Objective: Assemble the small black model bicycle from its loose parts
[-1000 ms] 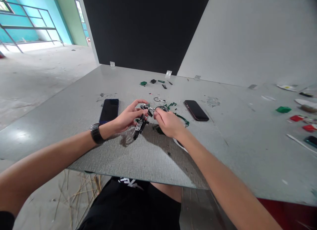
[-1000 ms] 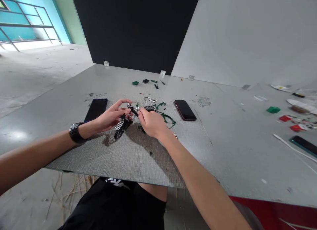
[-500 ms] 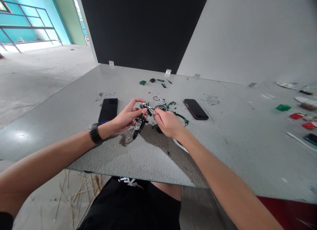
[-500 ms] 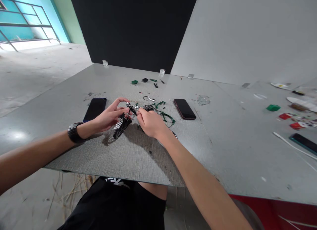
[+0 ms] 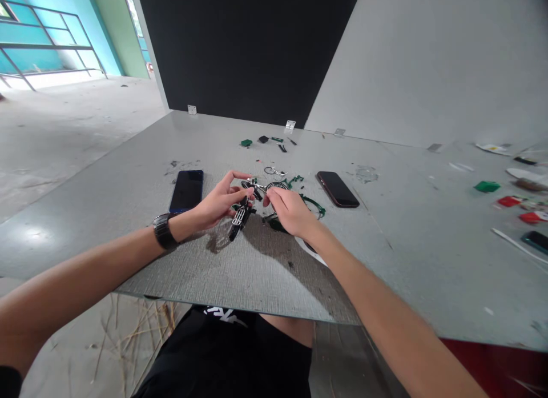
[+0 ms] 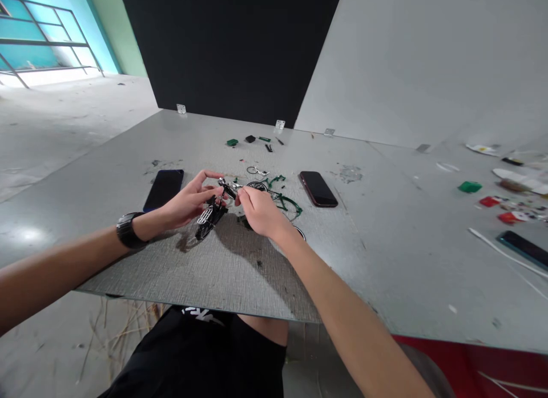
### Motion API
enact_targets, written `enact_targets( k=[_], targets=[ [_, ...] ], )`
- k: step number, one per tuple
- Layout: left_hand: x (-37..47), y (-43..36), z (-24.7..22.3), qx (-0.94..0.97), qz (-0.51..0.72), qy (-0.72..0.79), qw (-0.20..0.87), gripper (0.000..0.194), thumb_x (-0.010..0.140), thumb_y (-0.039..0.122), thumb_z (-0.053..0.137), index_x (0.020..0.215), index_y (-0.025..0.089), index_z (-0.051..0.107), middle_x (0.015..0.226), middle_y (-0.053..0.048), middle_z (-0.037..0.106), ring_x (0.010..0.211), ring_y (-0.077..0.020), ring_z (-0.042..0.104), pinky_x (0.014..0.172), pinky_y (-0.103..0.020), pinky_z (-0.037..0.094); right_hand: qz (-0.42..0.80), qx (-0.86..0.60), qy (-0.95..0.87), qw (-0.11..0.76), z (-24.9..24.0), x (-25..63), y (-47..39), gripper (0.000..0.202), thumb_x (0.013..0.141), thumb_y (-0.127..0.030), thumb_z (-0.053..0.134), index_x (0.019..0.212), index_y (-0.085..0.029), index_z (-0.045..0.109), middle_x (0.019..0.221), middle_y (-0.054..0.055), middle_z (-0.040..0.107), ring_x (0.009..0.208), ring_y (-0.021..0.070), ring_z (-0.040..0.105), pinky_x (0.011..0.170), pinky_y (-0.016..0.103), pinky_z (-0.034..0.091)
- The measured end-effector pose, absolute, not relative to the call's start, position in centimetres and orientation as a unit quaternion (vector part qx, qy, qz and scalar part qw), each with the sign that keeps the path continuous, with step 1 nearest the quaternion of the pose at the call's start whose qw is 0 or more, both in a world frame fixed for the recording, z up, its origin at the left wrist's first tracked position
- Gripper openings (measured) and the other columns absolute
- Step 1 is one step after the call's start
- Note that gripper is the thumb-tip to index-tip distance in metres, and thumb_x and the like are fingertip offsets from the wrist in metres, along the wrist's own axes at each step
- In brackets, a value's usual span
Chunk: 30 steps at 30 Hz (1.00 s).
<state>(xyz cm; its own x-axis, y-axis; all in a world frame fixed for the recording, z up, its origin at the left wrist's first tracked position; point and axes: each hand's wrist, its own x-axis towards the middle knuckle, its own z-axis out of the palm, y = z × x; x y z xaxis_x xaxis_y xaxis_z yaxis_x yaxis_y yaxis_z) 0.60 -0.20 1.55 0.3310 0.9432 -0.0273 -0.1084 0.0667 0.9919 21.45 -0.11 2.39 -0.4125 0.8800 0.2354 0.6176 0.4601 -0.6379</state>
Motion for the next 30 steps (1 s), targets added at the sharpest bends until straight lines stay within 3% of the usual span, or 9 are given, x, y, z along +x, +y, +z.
enact_targets(
  k=[10,18,30],
  targets=[
    [0.7,-0.5,1.7,0.528,0.443,0.391,0.609,0.032,0.095,0.032,0.068,0.119,0.024,0.05,0.094,-0.004,0.071,0.069,-0.0093,0.066,0.039,-0.011,0.027,0.204,-0.459,-0.806,0.312,1.8,21.0,-0.4,0.034,0.106,-0.038,0.036,0.087,-0.021,0.059,0.061,-0.003,0.048,0.054,0.0144,0.04,0.06,0.029,0.029],
    [1.1,-0.9,2.3,0.522,0.44,0.415,0.601,0.026,0.097,0.029,0.065,0.116,0.024,0.048,0.088,-0.001,0.069,0.058,-0.006,0.059,0.038,-0.012,0.027,0.087,-0.454,-0.841,0.282,1.3,20.9,-0.8,0.03,0.107,-0.038,0.029,0.098,-0.022,0.053,0.082,0.006,0.062,0.072,0.0207,0.054,0.069,0.031,0.032],
    [1.3,-1.2,2.8,0.519,0.443,0.417,0.601,0.024,0.097,0.025,0.065,0.116,0.024,0.052,0.082,0.001,0.067,0.05,-0.004,0.052,0.039,-0.013,0.026,0.146,-0.467,-0.795,0.36,1.3,20.3,-0.5,0.027,0.105,-0.039,0.039,0.084,-0.023,0.046,0.072,0.001,0.056,0.066,0.0174,0.049,0.067,0.031,0.034]
  ],
)
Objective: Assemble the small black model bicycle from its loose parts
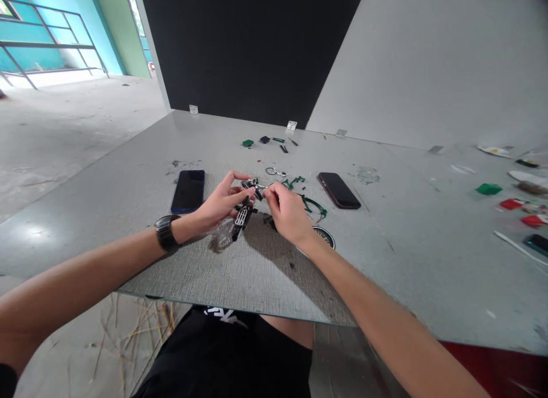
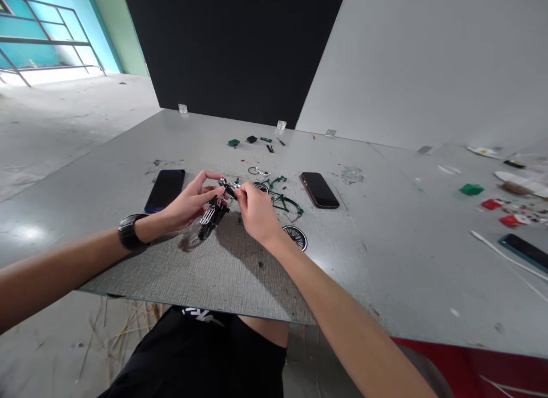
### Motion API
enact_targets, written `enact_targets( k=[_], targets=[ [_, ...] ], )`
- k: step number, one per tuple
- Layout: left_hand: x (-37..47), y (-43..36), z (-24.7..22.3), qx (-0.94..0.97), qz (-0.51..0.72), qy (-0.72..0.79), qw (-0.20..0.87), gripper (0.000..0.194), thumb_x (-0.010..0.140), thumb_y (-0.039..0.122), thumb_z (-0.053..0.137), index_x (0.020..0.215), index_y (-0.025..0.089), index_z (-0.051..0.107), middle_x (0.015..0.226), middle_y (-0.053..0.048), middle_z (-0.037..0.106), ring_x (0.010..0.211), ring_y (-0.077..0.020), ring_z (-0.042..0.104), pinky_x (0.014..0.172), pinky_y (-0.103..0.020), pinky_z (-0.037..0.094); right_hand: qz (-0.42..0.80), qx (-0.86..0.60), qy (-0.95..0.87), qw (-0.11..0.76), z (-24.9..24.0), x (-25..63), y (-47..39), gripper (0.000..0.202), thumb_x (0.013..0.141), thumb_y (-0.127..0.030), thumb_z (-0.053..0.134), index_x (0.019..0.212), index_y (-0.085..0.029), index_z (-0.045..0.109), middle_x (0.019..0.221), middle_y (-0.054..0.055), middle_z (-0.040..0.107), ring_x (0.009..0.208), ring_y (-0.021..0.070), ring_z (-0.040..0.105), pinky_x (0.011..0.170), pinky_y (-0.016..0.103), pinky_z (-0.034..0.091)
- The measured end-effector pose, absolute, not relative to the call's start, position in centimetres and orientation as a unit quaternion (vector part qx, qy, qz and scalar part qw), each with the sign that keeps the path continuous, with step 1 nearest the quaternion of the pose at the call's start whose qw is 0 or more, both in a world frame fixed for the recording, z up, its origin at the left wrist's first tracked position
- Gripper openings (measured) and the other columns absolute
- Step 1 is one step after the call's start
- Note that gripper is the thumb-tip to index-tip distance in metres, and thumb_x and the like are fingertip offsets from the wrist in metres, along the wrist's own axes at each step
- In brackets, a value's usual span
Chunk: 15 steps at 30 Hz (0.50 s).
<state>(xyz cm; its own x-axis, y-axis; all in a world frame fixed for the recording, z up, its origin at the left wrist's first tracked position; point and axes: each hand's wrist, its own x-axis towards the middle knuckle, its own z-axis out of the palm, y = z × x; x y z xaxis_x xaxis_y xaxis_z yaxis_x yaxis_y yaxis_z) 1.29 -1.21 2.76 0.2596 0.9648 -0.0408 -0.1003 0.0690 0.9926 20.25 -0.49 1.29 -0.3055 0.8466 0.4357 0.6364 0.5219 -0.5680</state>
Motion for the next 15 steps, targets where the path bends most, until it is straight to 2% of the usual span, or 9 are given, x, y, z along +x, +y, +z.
enact_targets(
  k=[10,15],
  targets=[
    [1.24,-1.01,2.25,0.523,0.451,0.416,0.591,0.028,0.095,0.029,0.067,0.118,0.023,0.051,0.085,0.0,0.067,0.054,-0.0046,0.054,0.039,-0.012,0.025,0.113,-0.447,-0.795,0.395,0.93,19.89,-0.71,0.017,0.102,-0.034,0.042,0.088,-0.025,0.041,0.085,0.004,0.058,0.074,0.019,0.052,0.071,0.032,0.037],
    [1.2,-0.95,2.23,0.532,0.442,0.413,0.593,0.031,0.096,0.03,0.066,0.121,0.026,0.05,0.083,0.002,0.064,0.056,-0.0051,0.054,0.04,-0.012,0.028,0.125,-0.453,-0.791,0.391,0.96,19.73,-0.54,0.021,0.104,-0.036,0.039,0.088,-0.024,0.044,0.083,0.004,0.06,0.076,0.0194,0.054,0.071,0.032,0.037]
  ],
)
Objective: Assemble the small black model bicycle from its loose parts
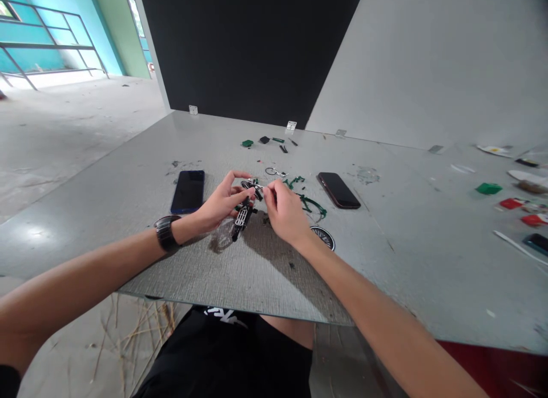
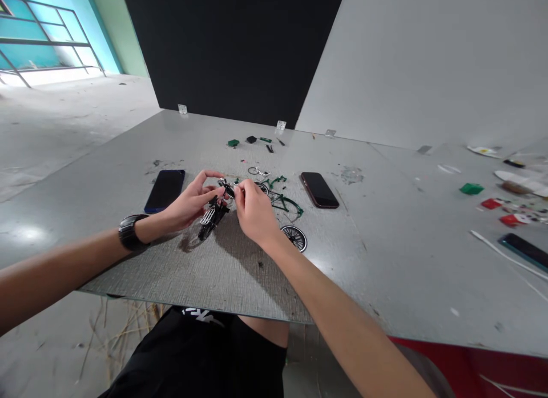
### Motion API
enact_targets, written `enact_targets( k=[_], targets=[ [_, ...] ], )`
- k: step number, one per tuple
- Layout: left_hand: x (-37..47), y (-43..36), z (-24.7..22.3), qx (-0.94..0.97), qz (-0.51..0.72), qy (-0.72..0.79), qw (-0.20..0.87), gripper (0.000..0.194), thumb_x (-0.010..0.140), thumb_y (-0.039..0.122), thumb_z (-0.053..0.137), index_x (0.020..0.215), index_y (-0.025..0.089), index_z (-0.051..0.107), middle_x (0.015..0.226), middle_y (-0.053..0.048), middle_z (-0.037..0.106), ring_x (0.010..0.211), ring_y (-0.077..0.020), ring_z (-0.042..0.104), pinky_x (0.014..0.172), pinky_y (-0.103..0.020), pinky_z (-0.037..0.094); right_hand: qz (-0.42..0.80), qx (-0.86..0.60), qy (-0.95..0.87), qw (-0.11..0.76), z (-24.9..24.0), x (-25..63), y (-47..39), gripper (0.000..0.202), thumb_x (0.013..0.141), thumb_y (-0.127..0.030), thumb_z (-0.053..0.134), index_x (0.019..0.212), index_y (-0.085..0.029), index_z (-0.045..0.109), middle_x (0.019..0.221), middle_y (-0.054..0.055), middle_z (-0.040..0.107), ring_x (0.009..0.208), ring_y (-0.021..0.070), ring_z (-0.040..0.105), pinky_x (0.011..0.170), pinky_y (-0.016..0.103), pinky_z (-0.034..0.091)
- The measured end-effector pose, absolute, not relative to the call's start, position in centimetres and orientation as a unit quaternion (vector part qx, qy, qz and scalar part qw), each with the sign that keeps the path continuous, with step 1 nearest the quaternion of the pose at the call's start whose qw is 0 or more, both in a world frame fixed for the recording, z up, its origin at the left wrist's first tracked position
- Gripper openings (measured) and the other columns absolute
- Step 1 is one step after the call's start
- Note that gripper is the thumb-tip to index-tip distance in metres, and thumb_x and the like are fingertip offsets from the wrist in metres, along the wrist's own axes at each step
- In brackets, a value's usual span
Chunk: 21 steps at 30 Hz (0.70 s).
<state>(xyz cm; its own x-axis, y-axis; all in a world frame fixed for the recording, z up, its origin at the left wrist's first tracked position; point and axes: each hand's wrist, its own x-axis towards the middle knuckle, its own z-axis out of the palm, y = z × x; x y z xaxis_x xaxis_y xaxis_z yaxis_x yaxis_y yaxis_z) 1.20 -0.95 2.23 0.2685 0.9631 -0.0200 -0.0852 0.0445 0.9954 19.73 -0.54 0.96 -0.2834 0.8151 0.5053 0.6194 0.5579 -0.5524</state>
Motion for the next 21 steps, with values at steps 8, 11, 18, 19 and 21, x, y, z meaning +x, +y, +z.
enact_targets(
  k=[8,11,18,19,21],
  targets=[
    [0.9,-0.4,1.2,0.563,0.449,0.367,0.589,0.031,0.094,0.036,0.068,0.119,0.027,0.051,0.088,0.0,0.065,0.069,-0.008,0.06,0.043,-0.011,0.03,0.126,-0.467,-0.784,0.388,1.3,19.7,-0.3,0.025,0.103,-0.034,0.042,0.08,-0.024,0.042,0.079,0.004,0.058,0.073,0.0192,0.051,0.069,0.033,0.035],
    [0.9,-0.3,1.0,0.566,0.452,0.368,0.583,0.03,0.094,0.036,0.068,0.118,0.027,0.052,0.089,-0.001,0.065,0.072,-0.0094,0.062,0.043,-0.011,0.031,0.136,-0.469,-0.779,0.393,1.2,19.7,-0.3,0.025,0.102,-0.035,0.044,0.08,-0.024,0.041,0.076,0.003,0.057,0.071,0.0186,0.05,0.067,0.032,0.035],
    [0.9,-0.2,0.8,0.594,0.458,0.377,0.543,0.028,0.095,0.035,0.067,0.117,0.023,0.055,0.089,-0.004,0.065,0.073,-0.0108,0.064,0.042,-0.012,0.032,0.174,-0.482,-0.766,0.389,1.3,19.6,-0.5,0.024,0.102,-0.04,0.047,0.084,-0.024,0.045,0.069,-0.001,0.055,0.061,0.0155,0.047,0.062,0.031,0.034],
    [0.9,-0.2,0.7,0.6,0.457,0.378,0.537,0.027,0.095,0.035,0.066,0.117,0.023,0.055,0.088,-0.004,0.065,0.072,-0.0107,0.063,0.042,-0.012,0.032,0.177,-0.483,-0.766,0.386,1.3,19.6,-0.5,0.024,0.102,-0.04,0.046,0.085,-0.024,0.047,0.069,-0.001,0.055,0.06,0.0153,0.047,0.061,0.03,0.034],
    [0.9,-0.1,0.7,0.609,0.453,0.378,0.53,0.027,0.096,0.035,0.065,0.118,0.023,0.055,0.088,-0.004,0.066,0.069,-0.01,0.062,0.042,-0.012,0.033,0.177,-0.487,-0.766,0.38,1.4,19.6,-0.6,0.024,0.103,-0.041,0.046,0.087,-0.024,0.048,0.068,-0.001,0.055,0.059,0.0152,0.047,0.06,0.03,0.033]
  ],
)
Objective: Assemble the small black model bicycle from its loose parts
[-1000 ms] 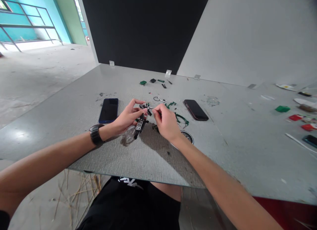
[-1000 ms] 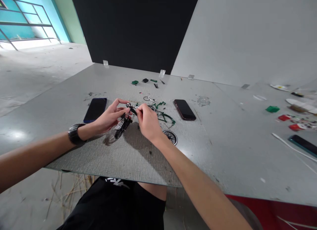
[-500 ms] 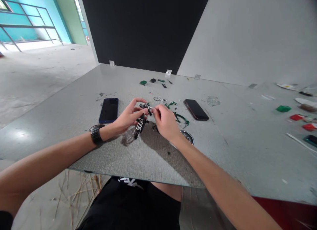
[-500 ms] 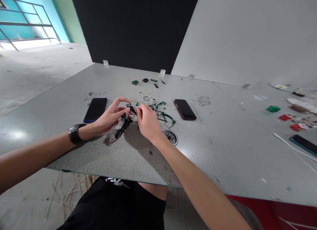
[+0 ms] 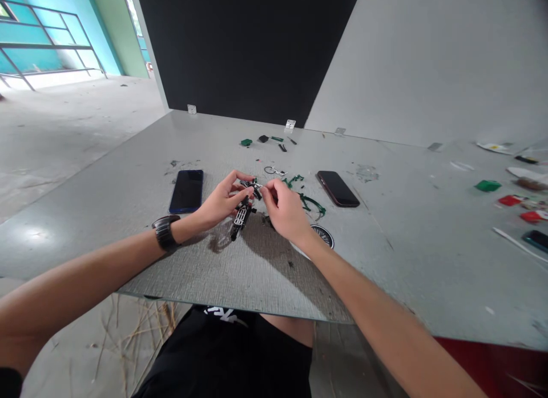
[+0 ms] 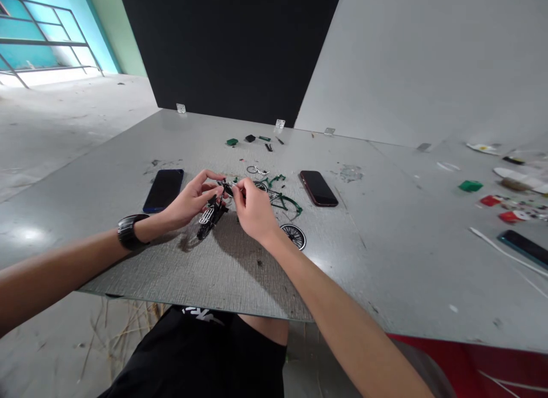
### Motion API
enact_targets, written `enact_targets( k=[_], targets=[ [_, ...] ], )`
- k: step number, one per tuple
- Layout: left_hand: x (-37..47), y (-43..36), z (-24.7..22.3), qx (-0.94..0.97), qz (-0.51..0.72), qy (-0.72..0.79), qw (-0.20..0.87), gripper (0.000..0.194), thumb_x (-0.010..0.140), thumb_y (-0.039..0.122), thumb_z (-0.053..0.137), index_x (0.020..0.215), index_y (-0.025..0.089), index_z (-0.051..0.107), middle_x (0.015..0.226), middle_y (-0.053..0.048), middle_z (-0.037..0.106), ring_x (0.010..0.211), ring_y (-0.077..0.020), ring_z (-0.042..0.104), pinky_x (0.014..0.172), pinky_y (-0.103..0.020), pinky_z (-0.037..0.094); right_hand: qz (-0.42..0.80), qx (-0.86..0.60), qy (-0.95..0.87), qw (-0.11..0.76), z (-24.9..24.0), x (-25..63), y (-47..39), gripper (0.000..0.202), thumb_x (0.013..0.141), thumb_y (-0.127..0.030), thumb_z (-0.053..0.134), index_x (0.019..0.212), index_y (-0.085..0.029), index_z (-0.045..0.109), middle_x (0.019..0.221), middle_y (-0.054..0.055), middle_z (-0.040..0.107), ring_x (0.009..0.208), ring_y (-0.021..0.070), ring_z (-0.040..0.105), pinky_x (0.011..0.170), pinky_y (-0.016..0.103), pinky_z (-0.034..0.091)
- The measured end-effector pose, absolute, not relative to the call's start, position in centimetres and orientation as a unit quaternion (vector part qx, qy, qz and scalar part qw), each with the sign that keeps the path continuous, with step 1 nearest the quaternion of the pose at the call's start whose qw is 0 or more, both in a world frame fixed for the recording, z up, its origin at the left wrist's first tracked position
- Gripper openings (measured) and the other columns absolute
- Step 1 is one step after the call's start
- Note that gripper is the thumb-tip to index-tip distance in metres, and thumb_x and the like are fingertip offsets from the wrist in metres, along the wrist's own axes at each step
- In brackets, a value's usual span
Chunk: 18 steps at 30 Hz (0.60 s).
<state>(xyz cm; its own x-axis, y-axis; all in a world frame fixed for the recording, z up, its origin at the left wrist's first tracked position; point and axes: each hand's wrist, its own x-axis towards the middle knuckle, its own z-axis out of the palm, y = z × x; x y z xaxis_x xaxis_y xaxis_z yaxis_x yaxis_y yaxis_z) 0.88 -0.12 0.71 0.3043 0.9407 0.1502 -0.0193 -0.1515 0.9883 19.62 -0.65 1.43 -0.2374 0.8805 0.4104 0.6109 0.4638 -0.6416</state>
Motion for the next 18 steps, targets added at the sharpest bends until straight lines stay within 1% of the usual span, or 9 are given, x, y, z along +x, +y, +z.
enact_targets(
  k=[3,6,11,14,18],
  targets=[
    [0.9,-0.1,0.7,0.608,0.453,0.375,0.534,0.028,0.096,0.036,0.065,0.118,0.023,0.055,0.088,-0.004,0.066,0.065,-0.0091,0.061,0.042,-0.012,0.032,0.187,-0.488,-0.768,0.371,1.6,19.7,-0.8,0.026,0.103,-0.042,0.044,0.084,-0.024,0.048,0.064,-0.003,0.051,0.057,0.0148,0.044,0.059,0.03,0.031],
    [0.9,-0.1,0.7,0.608,0.455,0.373,0.534,0.028,0.096,0.035,0.066,0.119,0.022,0.056,0.088,-0.005,0.067,0.067,-0.0098,0.062,0.042,-0.012,0.032,0.215,-0.492,-0.753,0.381,1.7,19.7,-0.5,0.031,0.102,-0.044,0.046,0.079,-0.024,0.047,0.062,-0.004,0.048,0.057,0.0142,0.042,0.058,0.031,0.03],
    [1.0,0.0,0.6,0.607,0.451,0.377,0.535,0.028,0.097,0.033,0.064,0.121,0.022,0.054,0.088,-0.005,0.068,0.067,-0.0099,0.063,0.042,-0.012,0.032,0.296,-0.489,-0.706,0.418,1.6,19.2,0.7,0.03,0.095,-0.044,0.055,0.075,-0.023,0.048,0.064,-0.004,0.046,0.059,0.0133,0.042,0.057,0.03,0.029],
    [1.1,-0.1,0.5,0.608,0.452,0.375,0.535,0.028,0.097,0.033,0.063,0.122,0.022,0.055,0.089,-0.004,0.068,0.067,-0.0097,0.063,0.042,-0.012,0.032,0.341,-0.48,-0.688,0.424,1.4,18.9,1.1,0.029,0.092,-0.044,0.057,0.074,-0.022,0.049,0.063,-0.005,0.044,0.058,0.0126,0.04,0.056,0.029,0.028],
    [1.1,-0.1,0.6,0.603,0.456,0.369,0.54,0.027,0.097,0.031,0.063,0.121,0.021,0.055,0.089,-0.004,0.067,0.068,-0.0101,0.063,0.042,-0.012,0.032,0.363,-0.477,-0.671,0.437,1.4,18.6,1.3,0.028,0.089,-0.043,0.058,0.071,-0.022,0.05,0.06,-0.005,0.043,0.056,0.0118,0.038,0.054,0.028,0.028]
  ],
)
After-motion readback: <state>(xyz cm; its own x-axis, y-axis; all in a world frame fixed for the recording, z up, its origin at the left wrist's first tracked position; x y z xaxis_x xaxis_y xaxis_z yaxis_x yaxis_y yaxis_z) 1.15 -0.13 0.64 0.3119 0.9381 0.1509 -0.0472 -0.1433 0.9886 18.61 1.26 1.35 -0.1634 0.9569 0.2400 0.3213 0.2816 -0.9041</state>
